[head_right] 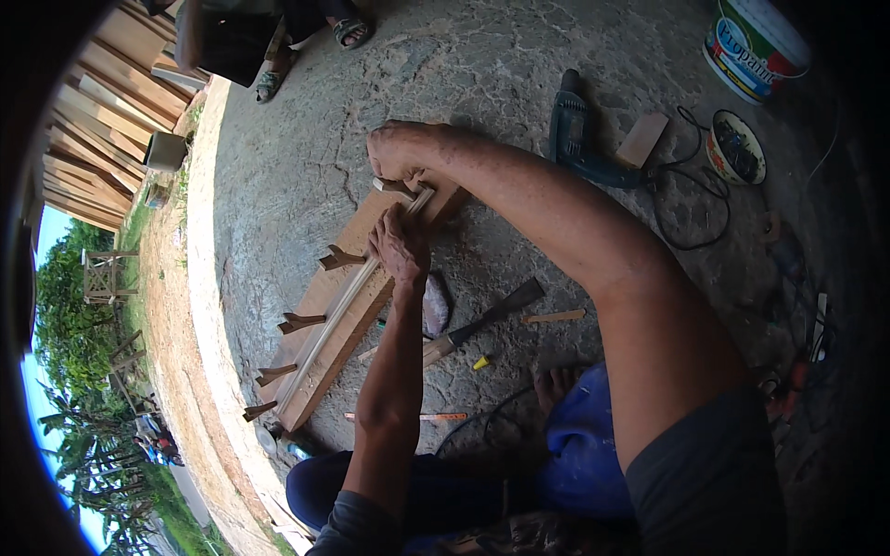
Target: The person sits on the floor and applies glue to small wooden pieces, then inserts them into slots on a larger wooden board. The person repeats this process for several pieces, assembling a wooden rack-like structure.
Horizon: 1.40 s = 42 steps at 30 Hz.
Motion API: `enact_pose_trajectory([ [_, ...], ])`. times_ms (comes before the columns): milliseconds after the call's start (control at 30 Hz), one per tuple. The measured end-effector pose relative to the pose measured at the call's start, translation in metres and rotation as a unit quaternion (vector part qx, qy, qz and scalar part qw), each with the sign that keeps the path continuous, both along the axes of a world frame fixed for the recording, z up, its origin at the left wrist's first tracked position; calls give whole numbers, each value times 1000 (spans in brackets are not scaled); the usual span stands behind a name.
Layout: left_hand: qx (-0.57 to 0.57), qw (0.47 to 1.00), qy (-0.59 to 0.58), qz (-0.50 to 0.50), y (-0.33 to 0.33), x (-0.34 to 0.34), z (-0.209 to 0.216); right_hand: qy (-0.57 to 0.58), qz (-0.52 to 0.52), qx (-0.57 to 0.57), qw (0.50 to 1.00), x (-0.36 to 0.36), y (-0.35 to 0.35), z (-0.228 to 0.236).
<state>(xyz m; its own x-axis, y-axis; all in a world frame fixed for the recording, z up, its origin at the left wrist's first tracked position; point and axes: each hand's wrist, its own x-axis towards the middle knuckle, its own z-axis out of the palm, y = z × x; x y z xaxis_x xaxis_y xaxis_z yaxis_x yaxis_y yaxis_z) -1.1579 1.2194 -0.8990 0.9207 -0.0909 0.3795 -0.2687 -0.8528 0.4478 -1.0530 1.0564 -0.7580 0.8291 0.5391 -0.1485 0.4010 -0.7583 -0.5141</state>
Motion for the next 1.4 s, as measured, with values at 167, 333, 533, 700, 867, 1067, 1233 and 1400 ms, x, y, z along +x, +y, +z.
enact_pose_trajectory([
  [167, -314, 944, 96, 29, 5, 9, 15, 2, -9, -32, 999, -3, 12, 9],
  [333, -561, 796, 224, -27, -18, 26, 65, -16, -14, -9, 1000, 0, -3, -8],
  [533, -536, 806, 251, -7, -12, 29, 71, 2, -23, 7, 1000, -1, 9, 4],
  [700, -533, 807, 246, 65, -17, 28, 70, -5, -17, 39, 999, 3, 2, -7],
  [867, -504, 830, 216, 106, -13, 33, 60, -25, -80, 83, 993, 3, 3, -23],
  [1067, -495, 833, 220, 114, -13, 34, 58, -22, -37, 56, 998, 2, -1, -14],
  [1233, -495, 838, 213, 85, -15, 30, 63, -24, -38, 54, 998, -5, -4, -10],
  [1400, -499, 835, 213, 94, -16, 32, 62, 12, -66, 25, 997, -6, -2, -3],
])
